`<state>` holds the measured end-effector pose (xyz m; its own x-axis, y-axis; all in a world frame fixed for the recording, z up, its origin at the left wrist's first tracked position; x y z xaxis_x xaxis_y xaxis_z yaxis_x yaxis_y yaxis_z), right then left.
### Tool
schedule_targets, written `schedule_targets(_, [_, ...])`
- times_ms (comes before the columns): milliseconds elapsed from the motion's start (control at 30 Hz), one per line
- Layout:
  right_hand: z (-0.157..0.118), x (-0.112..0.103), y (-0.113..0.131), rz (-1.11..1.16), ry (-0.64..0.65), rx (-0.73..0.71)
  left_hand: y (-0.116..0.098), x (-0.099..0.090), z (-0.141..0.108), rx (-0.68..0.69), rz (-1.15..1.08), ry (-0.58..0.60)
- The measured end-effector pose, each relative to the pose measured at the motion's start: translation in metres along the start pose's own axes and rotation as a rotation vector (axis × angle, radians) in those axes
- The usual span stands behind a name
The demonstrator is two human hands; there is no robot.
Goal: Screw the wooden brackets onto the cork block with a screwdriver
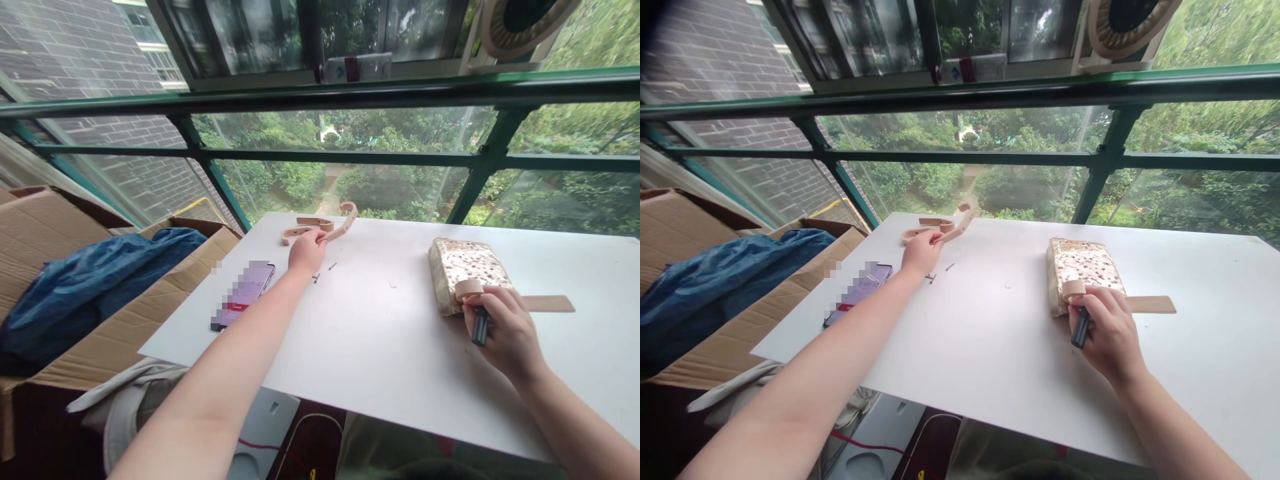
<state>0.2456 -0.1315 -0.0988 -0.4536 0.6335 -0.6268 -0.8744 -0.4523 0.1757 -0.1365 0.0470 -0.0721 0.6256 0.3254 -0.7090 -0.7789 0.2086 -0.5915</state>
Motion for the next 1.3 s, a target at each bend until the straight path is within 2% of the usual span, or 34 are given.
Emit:
schedule_targets(100, [-0.001,-0.004,0.001,0.092,-0.012,0.04,-0.027,0.008,-0.015,0.036,-0.124,0.009])
schedule_targets(233, [-0.001,-0.011,0.008,0.258,-0.081,0.15,-0.076,0.024,-0.048,0.106,-0.298,0.076])
schedule_targets(333, [0.003,-0.017,0.016,0.379,-0.135,0.243,-0.12,0.035,-0.081,0.133,-0.647,0.198])
schedule_targets(400, [0.007,-0.022,0.021,0.508,-0.123,0.358,-0.148,0.04,-0.104,0.159,-0.761,0.27])
schedule_targets(467, [0.01,-0.029,0.028,0.592,-0.181,0.437,-0.173,0.043,-0.125,0.195,-0.822,0.318])
schedule_targets(600, [0.01,-0.05,0.037,0.468,-0.251,0.471,-0.21,0.049,-0.158,0.238,-0.888,0.386])
schedule_targets(700, [0.008,-0.064,0.037,0.476,-0.155,0.456,-0.227,0.059,-0.173,0.282,-0.92,0.414])
schedule_targets(800, [0.006,-0.076,0.032,0.508,-0.125,0.44,-0.24,0.073,-0.182,0.278,-0.935,0.451])
schedule_targets(933, [0.003,-0.092,0.017,0.548,-0.105,0.428,-0.257,0.086,-0.189,0.302,-0.926,0.471])
schedule_targets(1000, [0.002,-0.103,0.008,0.558,-0.051,0.397,-0.264,0.087,-0.19,0.349,-0.884,0.472])
schedule_targets(1133, [0.006,-0.127,-0.02,0.509,0.124,0.209,-0.269,0.082,-0.18,0.416,-0.764,0.447])
schedule_targets(1200, [0.011,-0.138,-0.037,0.381,0.209,0.101,-0.266,0.078,-0.168,0.376,-0.752,0.399])
schedule_targets(1300, [0.02,-0.148,-0.064,0.158,0.304,0.001,-0.259,0.074,-0.142,0.289,-0.737,0.245])
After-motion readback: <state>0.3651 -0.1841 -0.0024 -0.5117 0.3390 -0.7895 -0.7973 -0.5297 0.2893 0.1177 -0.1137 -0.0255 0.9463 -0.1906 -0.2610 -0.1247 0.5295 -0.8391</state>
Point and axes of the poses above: each hand's wrist, its own z-axis towards the middle knuckle, its own x-axis out of the palm, y = z × x, the point moved 1 cm from there along z, towards the middle knuckle
